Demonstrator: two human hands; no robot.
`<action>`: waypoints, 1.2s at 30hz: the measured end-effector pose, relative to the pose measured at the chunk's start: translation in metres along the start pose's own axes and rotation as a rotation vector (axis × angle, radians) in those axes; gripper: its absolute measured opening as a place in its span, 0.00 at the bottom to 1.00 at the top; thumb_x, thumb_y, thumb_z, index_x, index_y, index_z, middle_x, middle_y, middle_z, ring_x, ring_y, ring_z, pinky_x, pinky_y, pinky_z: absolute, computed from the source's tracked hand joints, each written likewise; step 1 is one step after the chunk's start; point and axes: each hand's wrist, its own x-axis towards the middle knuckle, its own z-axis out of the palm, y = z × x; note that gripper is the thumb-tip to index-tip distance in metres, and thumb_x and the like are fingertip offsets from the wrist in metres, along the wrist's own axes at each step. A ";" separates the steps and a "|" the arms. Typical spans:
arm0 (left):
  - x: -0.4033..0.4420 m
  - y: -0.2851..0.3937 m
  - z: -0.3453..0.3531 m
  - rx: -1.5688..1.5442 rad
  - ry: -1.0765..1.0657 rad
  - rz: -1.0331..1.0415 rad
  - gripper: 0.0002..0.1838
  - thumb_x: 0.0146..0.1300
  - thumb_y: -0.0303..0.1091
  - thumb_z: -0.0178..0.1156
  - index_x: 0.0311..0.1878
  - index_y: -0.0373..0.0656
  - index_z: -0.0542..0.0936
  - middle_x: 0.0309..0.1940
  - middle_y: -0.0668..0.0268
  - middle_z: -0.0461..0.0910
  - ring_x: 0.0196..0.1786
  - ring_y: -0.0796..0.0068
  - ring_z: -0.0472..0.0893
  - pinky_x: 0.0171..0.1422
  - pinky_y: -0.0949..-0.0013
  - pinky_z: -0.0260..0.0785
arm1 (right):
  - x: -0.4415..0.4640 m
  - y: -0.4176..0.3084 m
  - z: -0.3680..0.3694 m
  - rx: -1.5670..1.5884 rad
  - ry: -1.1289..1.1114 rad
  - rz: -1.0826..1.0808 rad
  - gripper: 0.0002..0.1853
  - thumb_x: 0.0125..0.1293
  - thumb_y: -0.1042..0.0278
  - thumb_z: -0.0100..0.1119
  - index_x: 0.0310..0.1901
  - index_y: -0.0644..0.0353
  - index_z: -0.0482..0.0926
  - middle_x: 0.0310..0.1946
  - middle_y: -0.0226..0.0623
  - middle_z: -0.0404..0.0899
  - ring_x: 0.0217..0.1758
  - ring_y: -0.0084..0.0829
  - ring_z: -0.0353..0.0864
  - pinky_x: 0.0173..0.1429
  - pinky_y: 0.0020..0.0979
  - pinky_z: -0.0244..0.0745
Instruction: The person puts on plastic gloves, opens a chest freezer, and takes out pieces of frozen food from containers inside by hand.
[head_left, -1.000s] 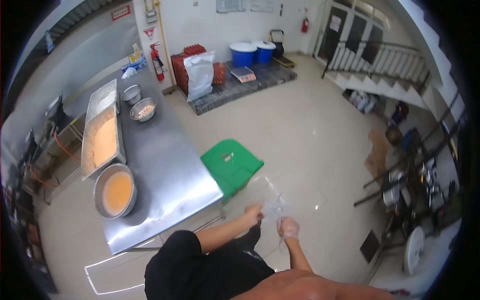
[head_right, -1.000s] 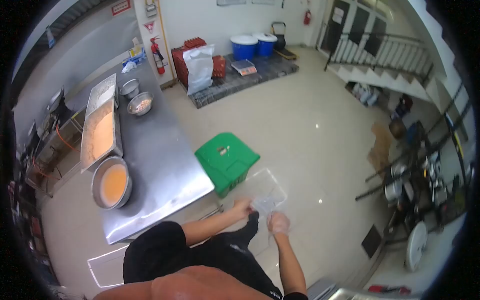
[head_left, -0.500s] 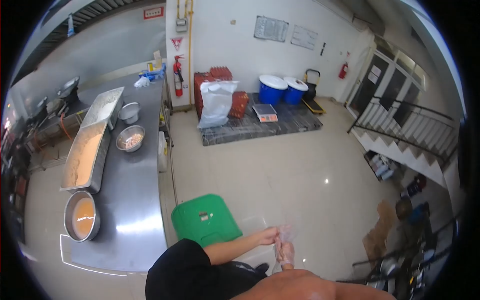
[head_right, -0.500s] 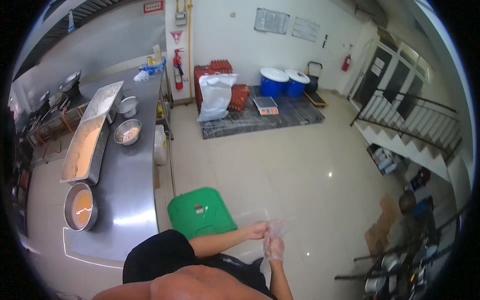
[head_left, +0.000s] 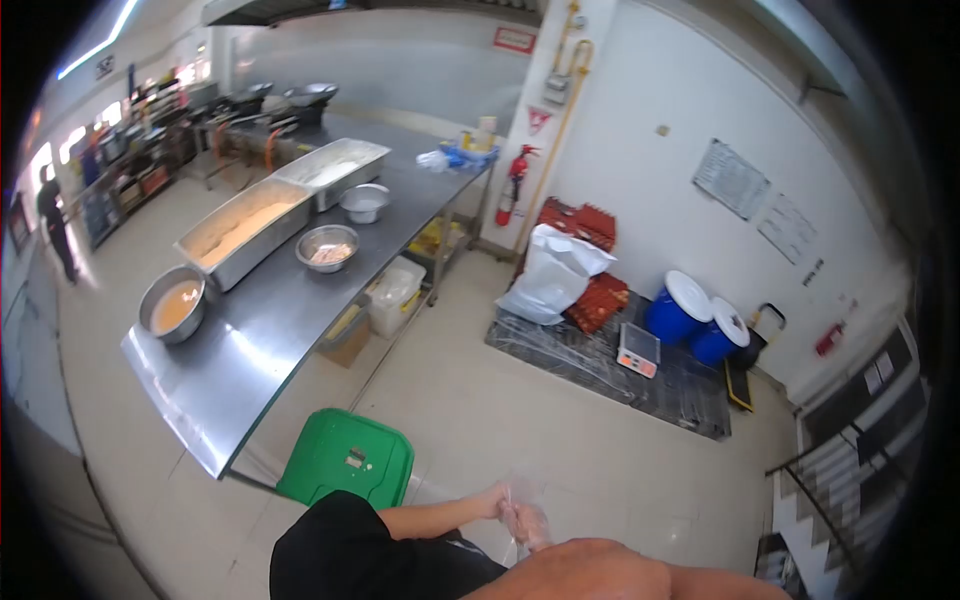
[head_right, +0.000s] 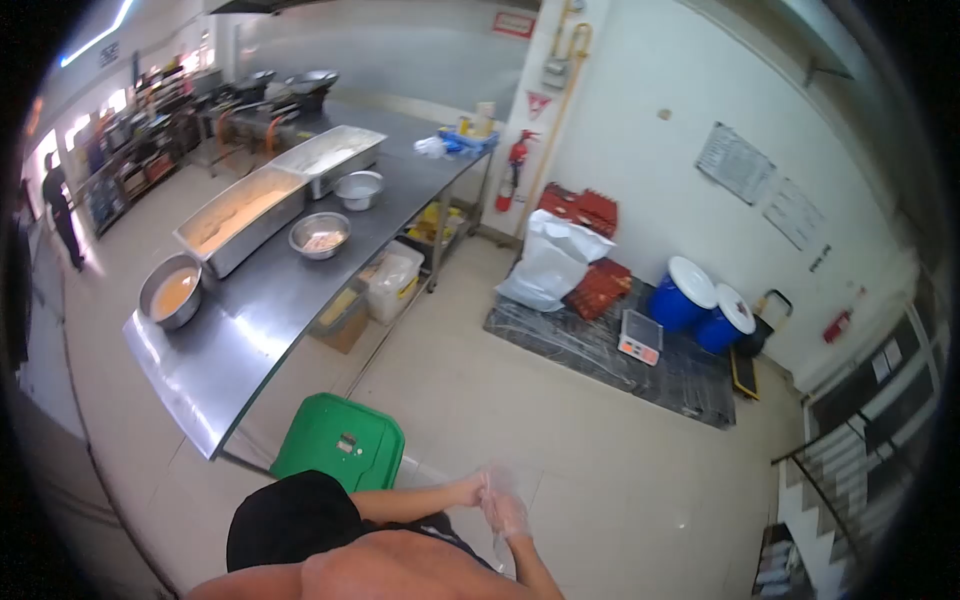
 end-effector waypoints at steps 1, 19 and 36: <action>0.010 -0.001 -0.002 -0.020 0.065 0.050 0.22 0.71 0.52 0.53 0.56 0.45 0.77 0.52 0.66 0.79 0.55 0.70 0.78 0.61 0.62 0.71 | 0.019 0.003 -0.013 -0.055 -0.080 -0.063 0.25 0.71 0.46 0.42 0.43 0.58 0.83 0.40 0.60 0.80 0.48 0.56 0.80 0.54 0.50 0.72; 0.403 0.203 -0.217 -0.342 0.498 -0.005 0.54 0.58 0.83 0.28 0.80 0.58 0.38 0.81 0.59 0.35 0.81 0.51 0.35 0.76 0.36 0.21 | 0.431 0.002 -0.215 0.455 -0.265 -0.336 0.21 0.74 0.50 0.50 0.41 0.61 0.83 0.24 0.32 0.78 0.28 0.24 0.76 0.35 0.30 0.73; 0.595 0.430 -0.520 -0.078 0.772 0.561 0.45 0.69 0.70 0.38 0.71 0.36 0.63 0.69 0.49 0.66 0.73 0.58 0.62 0.78 0.60 0.47 | 0.862 -0.139 -0.337 0.063 -0.669 -1.164 0.22 0.74 0.50 0.45 0.43 0.63 0.80 0.39 0.54 0.81 0.44 0.54 0.79 0.53 0.47 0.71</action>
